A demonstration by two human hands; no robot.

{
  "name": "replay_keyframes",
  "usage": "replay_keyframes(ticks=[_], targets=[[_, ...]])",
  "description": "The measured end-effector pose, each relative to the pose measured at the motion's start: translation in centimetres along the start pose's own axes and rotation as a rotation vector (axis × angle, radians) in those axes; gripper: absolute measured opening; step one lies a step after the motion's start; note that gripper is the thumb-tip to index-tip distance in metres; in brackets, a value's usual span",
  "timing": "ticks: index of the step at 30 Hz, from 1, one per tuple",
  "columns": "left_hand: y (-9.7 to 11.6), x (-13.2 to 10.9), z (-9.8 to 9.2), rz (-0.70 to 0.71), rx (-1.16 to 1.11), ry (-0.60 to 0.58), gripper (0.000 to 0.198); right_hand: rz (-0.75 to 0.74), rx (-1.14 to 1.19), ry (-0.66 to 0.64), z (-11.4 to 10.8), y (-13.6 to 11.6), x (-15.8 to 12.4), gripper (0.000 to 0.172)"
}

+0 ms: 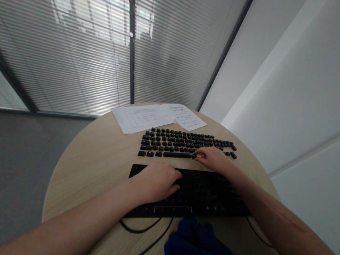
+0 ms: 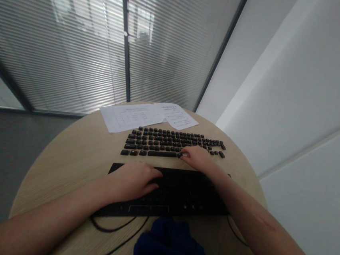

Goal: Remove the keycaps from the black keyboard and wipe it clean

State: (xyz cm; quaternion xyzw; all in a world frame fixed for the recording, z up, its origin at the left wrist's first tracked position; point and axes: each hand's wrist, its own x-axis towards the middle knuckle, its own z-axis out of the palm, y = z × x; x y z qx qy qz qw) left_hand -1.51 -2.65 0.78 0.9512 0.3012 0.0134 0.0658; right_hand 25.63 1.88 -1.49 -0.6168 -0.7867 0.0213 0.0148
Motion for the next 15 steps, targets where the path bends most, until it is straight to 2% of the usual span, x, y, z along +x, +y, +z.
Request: replay_keyframes(ticks=[9, 15], targets=[[0.0, 0.1, 0.1, -0.003, -0.002, -0.009, 0.023, 0.019, -0.042, -0.009, -0.3, -0.2, 0.0, 0.031], [-0.3, 0.0, 0.2, 0.0, -0.009, -0.001, 0.022, -0.011, 0.001, 0.08, -1.1, 0.5, -0.7, 0.033]])
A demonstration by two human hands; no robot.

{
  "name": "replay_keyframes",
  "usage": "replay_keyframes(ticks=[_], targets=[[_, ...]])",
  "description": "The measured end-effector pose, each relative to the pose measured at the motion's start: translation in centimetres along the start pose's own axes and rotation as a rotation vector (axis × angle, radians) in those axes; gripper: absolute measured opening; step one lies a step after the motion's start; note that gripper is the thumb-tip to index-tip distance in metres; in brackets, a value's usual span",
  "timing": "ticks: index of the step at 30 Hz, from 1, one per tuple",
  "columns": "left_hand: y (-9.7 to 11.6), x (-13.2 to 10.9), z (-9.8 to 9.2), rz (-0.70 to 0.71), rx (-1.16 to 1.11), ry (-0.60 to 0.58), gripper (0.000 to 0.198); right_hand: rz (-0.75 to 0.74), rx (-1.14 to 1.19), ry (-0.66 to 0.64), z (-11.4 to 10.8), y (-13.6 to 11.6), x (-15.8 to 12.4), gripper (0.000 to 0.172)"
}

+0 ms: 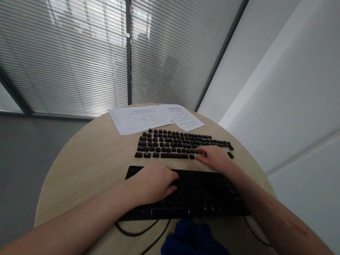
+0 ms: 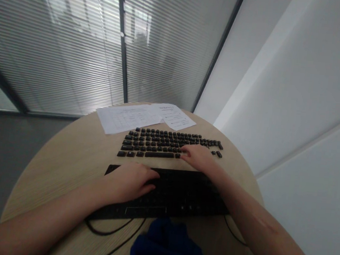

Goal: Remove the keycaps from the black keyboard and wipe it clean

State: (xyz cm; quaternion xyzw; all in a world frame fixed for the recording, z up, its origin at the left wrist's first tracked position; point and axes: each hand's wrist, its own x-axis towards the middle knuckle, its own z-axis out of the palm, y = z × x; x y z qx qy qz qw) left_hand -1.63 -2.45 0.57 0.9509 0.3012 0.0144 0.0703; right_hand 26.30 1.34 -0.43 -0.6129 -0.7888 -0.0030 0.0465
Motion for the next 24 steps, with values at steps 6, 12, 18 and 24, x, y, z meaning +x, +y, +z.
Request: replay_keyframes(ticks=[6, 12, 18, 24], targets=[[-0.5, 0.0, 0.0, 0.005, -0.019, 0.014, 0.023, 0.034, 0.509, 0.385, -1.8, 1.1, -4.7, 0.042], [-1.1, 0.0, -0.3, -0.016, -0.033, 0.056, 0.027, 0.164, 1.16, 0.475, -1.9, 1.4, -10.7, 0.055], [-1.3, 0.0, -0.8, 0.018, -0.099, 0.107, 0.032, 0.099, 1.214, 0.162, -1.2, 0.4, -12.7, 0.053], [-1.6, 0.1, -0.6, 0.093, -0.148, 0.147, 0.033, -0.168, 1.219, -0.186, -2.1, -0.2, -13.1, 0.035]])
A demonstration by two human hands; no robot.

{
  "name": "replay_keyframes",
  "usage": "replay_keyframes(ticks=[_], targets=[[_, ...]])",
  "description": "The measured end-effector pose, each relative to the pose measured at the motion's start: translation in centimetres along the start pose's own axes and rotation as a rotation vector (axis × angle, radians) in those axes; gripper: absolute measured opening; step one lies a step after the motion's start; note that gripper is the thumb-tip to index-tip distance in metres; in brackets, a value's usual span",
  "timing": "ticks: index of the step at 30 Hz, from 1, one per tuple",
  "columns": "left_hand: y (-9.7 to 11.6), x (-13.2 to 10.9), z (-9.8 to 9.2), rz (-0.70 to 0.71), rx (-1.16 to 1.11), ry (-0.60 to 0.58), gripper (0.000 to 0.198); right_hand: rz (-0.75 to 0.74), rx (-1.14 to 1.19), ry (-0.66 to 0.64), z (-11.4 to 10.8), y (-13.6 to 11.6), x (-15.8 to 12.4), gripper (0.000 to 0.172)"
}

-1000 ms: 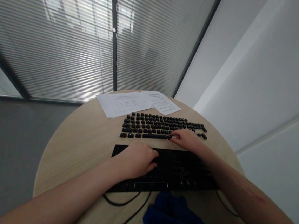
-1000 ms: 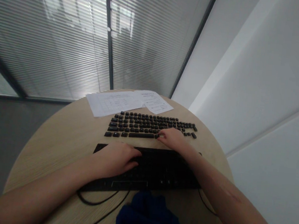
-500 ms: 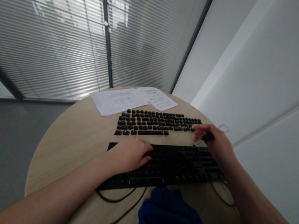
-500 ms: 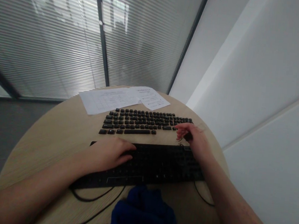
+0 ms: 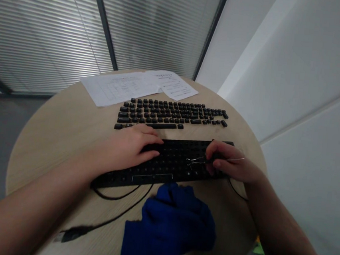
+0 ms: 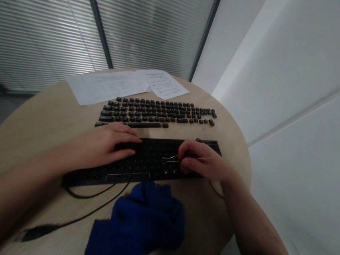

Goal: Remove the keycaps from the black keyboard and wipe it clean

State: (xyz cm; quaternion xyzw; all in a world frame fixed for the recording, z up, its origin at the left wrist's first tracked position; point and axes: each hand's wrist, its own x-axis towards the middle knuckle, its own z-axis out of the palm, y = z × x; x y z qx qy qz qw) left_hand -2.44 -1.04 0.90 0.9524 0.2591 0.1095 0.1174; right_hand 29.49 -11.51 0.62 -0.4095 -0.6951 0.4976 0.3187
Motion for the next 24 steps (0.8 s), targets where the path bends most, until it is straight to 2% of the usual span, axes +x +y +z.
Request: replay_keyframes(ticks=[5, 7, 10, 13, 18, 24], targets=[[-0.1, 0.0, 0.9, 0.076, -0.038, -0.018, 0.041, 0.06, -0.047, -0.09, 0.0, -0.4, 0.0, 0.028], [0.0, -0.1, 1.3, 0.103, -0.045, -0.033, 0.046, 0.021, -0.063, -0.066, 0.0, -0.2, 0.1, 0.029], [0.4, -0.2, 1.6, 0.122, -0.048, -0.063, 0.054, -0.025, -0.055, 0.008, 0.1, 0.2, 0.4, 0.04], [0.9, -0.2, 1.7, 0.128, -0.042, -0.097, 0.063, -0.022, -0.055, 0.044, 0.5, 0.5, 0.6, 0.043], [1.4, -0.1, 2.1, 0.141, -0.021, -0.135, 0.073, 0.054, -0.016, -0.019, 1.2, 0.9, 0.8, 0.041], [1.4, 0.0, 2.7, 0.147, -0.01, -0.143, 0.072, 0.098, -0.005, -0.06, 1.5, 1.4, 1.0, 0.039]])
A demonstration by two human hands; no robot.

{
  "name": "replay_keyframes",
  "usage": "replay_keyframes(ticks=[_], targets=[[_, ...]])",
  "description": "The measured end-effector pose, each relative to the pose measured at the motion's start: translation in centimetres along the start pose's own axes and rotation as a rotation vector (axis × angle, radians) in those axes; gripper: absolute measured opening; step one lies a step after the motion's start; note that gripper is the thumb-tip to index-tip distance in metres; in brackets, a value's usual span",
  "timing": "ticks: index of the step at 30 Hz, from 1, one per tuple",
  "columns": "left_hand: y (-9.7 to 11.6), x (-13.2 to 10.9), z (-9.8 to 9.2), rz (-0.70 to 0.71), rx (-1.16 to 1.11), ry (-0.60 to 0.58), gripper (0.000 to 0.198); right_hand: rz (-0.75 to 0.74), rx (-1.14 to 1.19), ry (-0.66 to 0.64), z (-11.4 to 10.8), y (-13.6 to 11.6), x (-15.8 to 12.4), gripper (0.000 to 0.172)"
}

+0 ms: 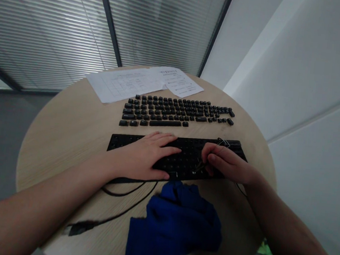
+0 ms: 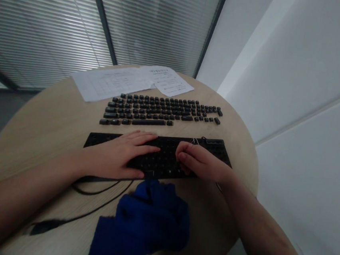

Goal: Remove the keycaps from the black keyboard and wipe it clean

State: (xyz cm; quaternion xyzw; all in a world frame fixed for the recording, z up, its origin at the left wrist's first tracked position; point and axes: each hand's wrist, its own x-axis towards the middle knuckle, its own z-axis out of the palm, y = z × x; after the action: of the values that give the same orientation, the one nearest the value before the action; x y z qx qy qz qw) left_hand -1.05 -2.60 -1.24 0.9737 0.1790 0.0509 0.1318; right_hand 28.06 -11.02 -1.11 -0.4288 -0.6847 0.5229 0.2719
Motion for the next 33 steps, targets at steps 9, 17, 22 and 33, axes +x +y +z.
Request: replay_keyframes(ticks=[9, 17, 22, 33], targets=[[-0.1, 0.0, 0.2, 0.015, 0.029, 0.019, 0.071, -0.106, -0.304, -0.076, 0.2, -0.9, 0.0, 0.031], [-0.1, 0.0, 0.1, 0.014, 0.021, 0.028, 0.069, -0.187, -0.471, -0.145, 0.8, -2.1, 0.2, 0.023], [-0.1, 0.1, 0.2, 0.014, 0.026, 0.034, 0.071, -0.235, -0.471, -0.162, 0.8, -2.1, 0.3, 0.022], [-0.1, 0.1, 0.2, 0.031, -0.011, 0.065, 0.067, -0.294, -0.332, -0.118, 0.0, -1.0, -0.3, 0.031]])
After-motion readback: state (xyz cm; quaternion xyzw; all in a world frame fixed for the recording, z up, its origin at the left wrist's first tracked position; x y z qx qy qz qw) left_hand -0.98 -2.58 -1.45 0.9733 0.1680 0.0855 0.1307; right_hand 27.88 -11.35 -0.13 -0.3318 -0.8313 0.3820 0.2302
